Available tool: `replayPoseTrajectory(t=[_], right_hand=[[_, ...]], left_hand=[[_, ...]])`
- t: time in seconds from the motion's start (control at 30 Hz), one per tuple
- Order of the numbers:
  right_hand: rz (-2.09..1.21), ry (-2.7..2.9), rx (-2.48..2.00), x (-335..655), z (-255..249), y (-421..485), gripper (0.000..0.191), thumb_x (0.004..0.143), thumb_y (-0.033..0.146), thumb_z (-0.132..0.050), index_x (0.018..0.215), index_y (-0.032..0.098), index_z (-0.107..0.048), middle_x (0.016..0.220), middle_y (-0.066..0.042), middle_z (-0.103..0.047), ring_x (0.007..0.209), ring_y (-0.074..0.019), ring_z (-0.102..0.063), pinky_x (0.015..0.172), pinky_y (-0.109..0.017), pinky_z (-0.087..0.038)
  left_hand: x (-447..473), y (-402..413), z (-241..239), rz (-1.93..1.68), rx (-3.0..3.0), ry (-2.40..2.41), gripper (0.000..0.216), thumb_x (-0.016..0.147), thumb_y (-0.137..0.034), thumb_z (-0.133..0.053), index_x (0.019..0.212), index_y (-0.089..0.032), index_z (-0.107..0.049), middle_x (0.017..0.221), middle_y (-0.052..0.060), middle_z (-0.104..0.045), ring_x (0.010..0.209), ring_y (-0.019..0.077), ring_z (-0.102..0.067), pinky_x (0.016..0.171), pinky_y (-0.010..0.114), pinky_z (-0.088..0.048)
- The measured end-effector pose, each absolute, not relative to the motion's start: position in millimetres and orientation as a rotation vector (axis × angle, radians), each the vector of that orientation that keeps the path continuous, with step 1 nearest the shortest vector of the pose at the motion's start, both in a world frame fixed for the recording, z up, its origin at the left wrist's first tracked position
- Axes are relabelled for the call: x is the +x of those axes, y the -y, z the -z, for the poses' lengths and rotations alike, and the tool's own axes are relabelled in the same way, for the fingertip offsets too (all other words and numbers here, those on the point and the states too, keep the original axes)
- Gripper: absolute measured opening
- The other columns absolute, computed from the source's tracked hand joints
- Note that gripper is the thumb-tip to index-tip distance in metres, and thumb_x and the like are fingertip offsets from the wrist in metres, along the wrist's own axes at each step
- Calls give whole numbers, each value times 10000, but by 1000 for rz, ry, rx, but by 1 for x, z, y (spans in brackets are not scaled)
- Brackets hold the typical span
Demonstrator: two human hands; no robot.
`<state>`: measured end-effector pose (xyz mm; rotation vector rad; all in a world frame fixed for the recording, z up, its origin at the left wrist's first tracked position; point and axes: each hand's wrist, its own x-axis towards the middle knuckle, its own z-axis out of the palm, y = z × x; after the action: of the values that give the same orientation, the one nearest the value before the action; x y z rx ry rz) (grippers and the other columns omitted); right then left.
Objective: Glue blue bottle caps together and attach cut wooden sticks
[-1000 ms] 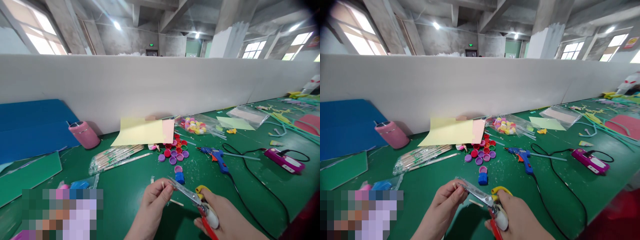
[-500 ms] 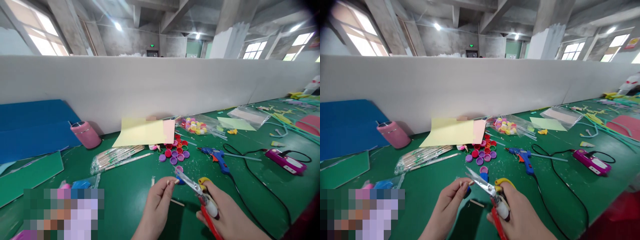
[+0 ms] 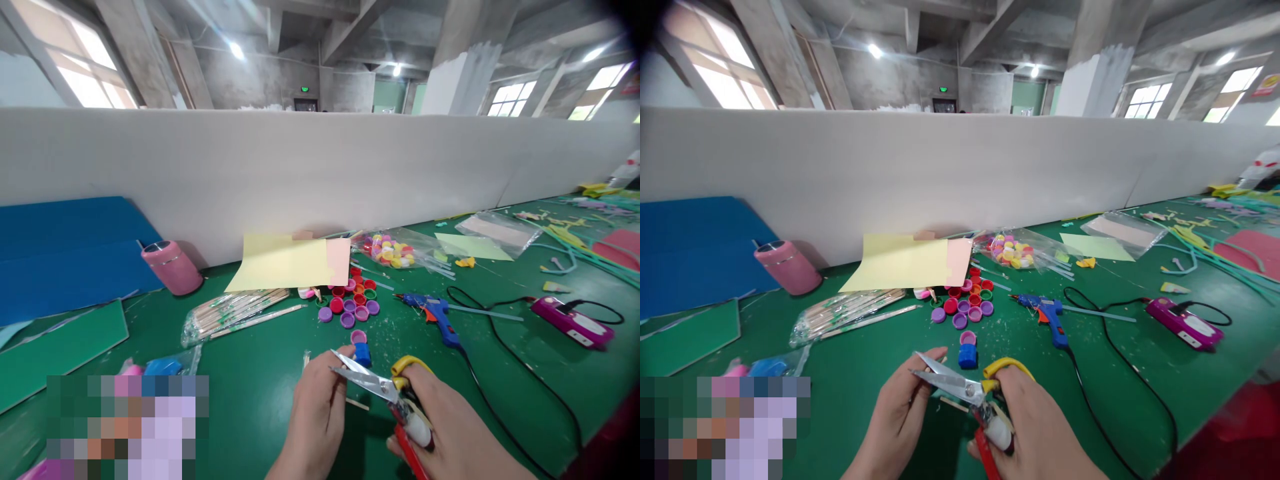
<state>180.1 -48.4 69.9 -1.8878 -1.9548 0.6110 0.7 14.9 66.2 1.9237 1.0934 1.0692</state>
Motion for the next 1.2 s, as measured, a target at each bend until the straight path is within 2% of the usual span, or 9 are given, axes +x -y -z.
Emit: replayPoseTrajectory(t=[0.4, 0.6, 0.97, 1.2], right_hand=[[-692, 1921, -1866, 179, -74, 46, 286, 631, 278, -597, 837, 205, -412, 784, -32, -551, 673, -196, -525, 509, -256, -374], [-605, 1953, -1834, 183, -72, 45, 269, 636, 281, -598, 833, 202, -433, 797, -38, -537, 668, -191, -515, 524, -261, -370], [-585, 1993, -1793, 192, -78, 42, 291, 622, 318, -636, 817, 211, -448, 791, -24, -539, 658, -179, -502, 558, -271, -372], [-612, 1997, -1821, 194, -78, 44, 264, 643, 349, -627, 756, 221, -424, 715, 11, -531, 581, -154, -473, 509, -252, -338]], left_hand=[[0, -14, -62, -1003, 1942, -1103, 307, 797, -138, -423, 1039, -199, -602, 1037, 98, -641, 941, 231, -572, 811, 336, -412], [1, -14, -73, -901, 1774, -1052, 273, 809, -176, -425, 987, -200, -631, 971, 82, -665, 849, 217, -595, 757, 309, -430], [-3, -18, -83, -798, 1723, -902, 270, 812, -162, -412, 901, -197, -665, 887, 52, -676, 795, 193, -585, 743, 272, -431], [-7, -16, -80, -720, 1727, -967, 289, 826, -214, -416, 1013, -199, -637, 1015, 83, -648, 902, 224, -566, 811, 322, -404]])
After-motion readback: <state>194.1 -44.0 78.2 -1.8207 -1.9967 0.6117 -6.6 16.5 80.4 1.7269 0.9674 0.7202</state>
